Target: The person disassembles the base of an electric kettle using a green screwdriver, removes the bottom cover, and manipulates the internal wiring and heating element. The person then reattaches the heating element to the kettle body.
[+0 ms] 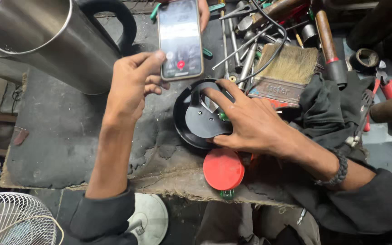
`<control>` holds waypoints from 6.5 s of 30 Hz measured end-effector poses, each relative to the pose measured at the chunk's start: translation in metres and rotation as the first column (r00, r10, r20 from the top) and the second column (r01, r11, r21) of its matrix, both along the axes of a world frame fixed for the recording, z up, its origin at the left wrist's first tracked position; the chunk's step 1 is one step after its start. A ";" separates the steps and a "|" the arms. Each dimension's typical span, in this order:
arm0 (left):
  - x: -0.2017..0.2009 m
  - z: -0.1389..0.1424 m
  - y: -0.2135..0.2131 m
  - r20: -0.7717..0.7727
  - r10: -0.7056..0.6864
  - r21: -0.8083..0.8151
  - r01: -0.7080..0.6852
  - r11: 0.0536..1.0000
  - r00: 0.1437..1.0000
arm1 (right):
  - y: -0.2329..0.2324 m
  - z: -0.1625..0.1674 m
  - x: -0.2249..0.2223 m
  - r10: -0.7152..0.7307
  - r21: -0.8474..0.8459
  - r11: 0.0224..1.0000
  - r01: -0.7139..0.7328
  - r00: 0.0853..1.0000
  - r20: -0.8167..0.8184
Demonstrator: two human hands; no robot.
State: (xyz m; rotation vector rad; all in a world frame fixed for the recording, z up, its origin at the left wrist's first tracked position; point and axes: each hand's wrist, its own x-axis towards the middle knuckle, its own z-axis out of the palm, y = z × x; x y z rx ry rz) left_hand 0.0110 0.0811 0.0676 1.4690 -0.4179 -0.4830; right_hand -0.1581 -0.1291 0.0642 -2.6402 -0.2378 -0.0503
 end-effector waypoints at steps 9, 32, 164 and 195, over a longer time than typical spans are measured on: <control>-0.051 -0.013 0.097 -0.046 0.188 0.248 -0.171 0.954 0.981 | -0.006 -0.001 0.001 -0.062 0.027 0.998 0.063 0.998 -0.017; -0.059 -0.061 0.195 0.177 0.554 0.567 -0.544 0.619 0.814 | -0.005 0.010 0.004 -0.030 0.324 0.946 0.010 0.998 0.058; -0.002 -0.095 -0.028 0.100 0.269 -0.484 -0.190 0.854 0.958 | 0.011 -0.009 0.003 -0.276 0.510 0.848 0.145 0.942 0.191; -0.002 -0.096 -0.029 0.174 0.392 -0.350 -0.316 0.882 0.903 | 0.019 -0.016 0.014 -0.099 -0.157 0.981 0.110 0.992 0.078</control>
